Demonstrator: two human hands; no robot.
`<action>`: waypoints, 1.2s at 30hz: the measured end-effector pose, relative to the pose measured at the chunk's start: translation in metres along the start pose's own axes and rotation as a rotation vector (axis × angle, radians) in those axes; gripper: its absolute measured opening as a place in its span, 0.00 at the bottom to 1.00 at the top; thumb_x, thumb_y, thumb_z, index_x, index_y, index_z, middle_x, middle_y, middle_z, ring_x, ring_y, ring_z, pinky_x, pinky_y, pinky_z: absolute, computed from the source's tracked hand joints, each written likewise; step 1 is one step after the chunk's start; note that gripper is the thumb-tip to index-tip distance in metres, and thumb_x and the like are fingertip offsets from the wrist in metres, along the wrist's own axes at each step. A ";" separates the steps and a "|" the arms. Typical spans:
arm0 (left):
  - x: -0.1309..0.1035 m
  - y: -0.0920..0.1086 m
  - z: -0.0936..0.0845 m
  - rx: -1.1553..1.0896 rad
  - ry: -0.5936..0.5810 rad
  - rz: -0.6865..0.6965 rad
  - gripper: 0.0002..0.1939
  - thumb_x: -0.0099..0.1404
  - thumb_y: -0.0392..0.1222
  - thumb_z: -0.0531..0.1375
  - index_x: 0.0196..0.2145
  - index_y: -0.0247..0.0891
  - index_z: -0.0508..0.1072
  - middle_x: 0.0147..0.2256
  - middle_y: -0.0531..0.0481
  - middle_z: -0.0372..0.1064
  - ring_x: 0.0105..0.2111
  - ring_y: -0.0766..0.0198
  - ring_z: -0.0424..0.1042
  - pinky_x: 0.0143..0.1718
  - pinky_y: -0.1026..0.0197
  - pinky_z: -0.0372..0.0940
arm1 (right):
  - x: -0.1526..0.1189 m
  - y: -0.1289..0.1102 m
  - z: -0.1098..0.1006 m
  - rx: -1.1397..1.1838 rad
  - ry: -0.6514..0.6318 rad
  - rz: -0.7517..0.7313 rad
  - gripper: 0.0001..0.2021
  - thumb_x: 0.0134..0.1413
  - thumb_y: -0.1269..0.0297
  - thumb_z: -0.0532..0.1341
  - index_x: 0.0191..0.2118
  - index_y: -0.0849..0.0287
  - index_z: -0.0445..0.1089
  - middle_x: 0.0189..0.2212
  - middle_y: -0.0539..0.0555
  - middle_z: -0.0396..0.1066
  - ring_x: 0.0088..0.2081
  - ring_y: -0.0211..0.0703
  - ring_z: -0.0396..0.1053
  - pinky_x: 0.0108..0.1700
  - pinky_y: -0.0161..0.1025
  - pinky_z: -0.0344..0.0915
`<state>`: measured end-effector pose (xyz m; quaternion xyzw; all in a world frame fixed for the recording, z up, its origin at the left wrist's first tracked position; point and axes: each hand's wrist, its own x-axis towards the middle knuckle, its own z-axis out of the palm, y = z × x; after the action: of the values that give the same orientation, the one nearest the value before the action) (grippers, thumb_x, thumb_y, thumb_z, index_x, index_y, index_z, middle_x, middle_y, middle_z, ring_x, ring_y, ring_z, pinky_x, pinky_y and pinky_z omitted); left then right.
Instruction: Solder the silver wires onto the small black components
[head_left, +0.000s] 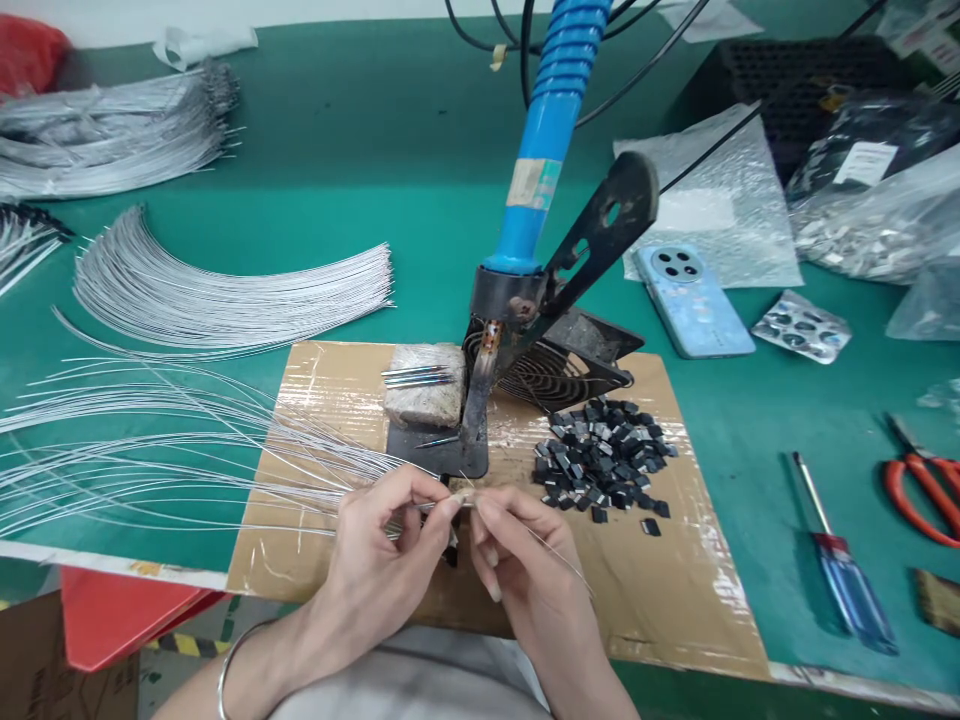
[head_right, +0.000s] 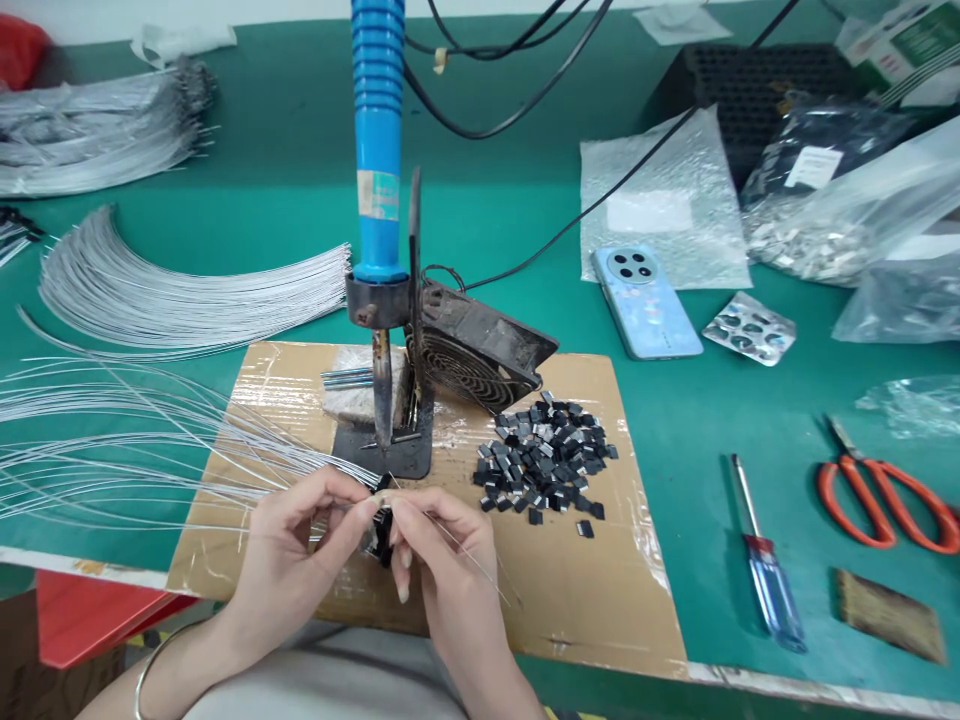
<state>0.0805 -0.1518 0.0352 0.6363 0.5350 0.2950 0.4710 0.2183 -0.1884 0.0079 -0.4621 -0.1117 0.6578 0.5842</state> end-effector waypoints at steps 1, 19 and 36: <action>0.000 0.000 0.000 0.004 -0.002 0.004 0.10 0.70 0.38 0.60 0.30 0.37 0.74 0.20 0.57 0.64 0.20 0.70 0.59 0.21 0.68 0.55 | 0.000 0.000 0.000 0.001 -0.001 0.000 0.15 0.47 0.54 0.76 0.23 0.59 0.78 0.17 0.46 0.64 0.16 0.28 0.56 0.14 0.25 0.56; -0.002 -0.002 0.004 -0.080 0.008 -0.079 0.11 0.70 0.41 0.60 0.29 0.36 0.74 0.21 0.55 0.64 0.20 0.70 0.58 0.22 0.67 0.55 | -0.001 0.004 0.001 0.014 0.035 -0.030 0.13 0.49 0.56 0.75 0.24 0.59 0.80 0.18 0.47 0.66 0.16 0.28 0.58 0.14 0.24 0.59; 0.002 -0.002 -0.003 -0.160 0.032 -0.062 0.10 0.69 0.40 0.62 0.30 0.37 0.75 0.25 0.53 0.69 0.24 0.68 0.64 0.25 0.66 0.60 | -0.001 0.011 -0.005 -0.153 0.006 -0.138 0.07 0.56 0.57 0.73 0.35 0.55 0.84 0.24 0.48 0.75 0.18 0.32 0.68 0.21 0.31 0.70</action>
<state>0.0772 -0.1494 0.0343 0.5748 0.5367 0.3322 0.5208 0.2143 -0.1940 -0.0020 -0.4983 -0.1916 0.6041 0.5916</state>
